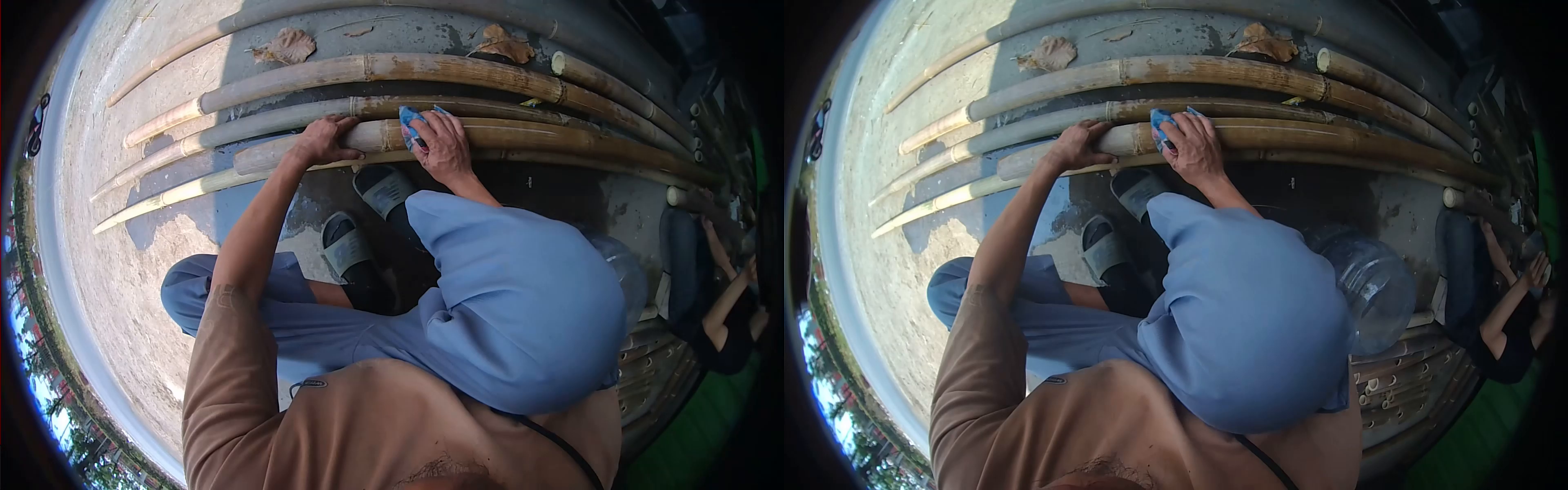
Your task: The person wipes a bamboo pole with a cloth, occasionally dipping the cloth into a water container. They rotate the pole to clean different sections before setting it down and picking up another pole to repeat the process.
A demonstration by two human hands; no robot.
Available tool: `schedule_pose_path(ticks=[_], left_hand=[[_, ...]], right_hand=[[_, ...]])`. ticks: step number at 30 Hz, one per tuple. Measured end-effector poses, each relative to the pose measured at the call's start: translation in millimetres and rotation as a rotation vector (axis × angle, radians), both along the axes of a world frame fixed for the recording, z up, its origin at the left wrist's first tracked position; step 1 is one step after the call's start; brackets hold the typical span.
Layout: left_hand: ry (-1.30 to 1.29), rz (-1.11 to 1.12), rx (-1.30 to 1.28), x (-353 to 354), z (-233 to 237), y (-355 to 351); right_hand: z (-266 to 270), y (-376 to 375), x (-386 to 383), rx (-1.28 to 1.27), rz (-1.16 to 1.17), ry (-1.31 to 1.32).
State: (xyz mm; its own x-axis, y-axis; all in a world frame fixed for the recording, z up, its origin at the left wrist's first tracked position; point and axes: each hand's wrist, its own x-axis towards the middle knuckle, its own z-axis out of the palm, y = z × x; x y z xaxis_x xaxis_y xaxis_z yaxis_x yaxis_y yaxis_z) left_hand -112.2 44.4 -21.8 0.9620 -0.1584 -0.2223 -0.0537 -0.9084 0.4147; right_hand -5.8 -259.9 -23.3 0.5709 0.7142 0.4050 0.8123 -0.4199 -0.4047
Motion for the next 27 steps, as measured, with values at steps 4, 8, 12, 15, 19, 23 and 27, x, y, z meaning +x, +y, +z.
schedule_pose_path(ticks=[4, 8, 12, 15, 19, 23, 27], left_hand=[[0.081, 0.034, 0.063, 8.7, 18.4, -6.6], [0.034, 0.005, 0.047, 5.5, 8.9, -5.5], [-0.03, -0.003, 0.038, 5.6, 0.5, -4.6], [0.033, 0.017, 0.023, 5.8, 9.8, -4.0], [-0.085, 0.02, -0.007, 2.5, -8.3, 0.8], [0.03, 0.028, -0.011, 5.5, 12.6, -7.0], [0.021, 0.035, -0.002, 5.9, 8.0, -4.6]], right_hand=[[-22.1, -98.1, 47.7, -0.012, -0.369, -0.211], [-22.2, -99.8, 49.2, -0.01, -0.576, -0.273], [-9.9, 14.4, -11.1, -0.027, -0.211, -0.059], [3.9, 30.3, -9.3, -0.066, -0.017, -0.007], [3.5, -26.2, 20.0, -0.111, -0.213, -0.049], [2.1, -41.2, 25.1, -0.206, -0.382, -0.123], [-0.2, 38.9, -11.2, -0.158, -0.059, -0.022]])
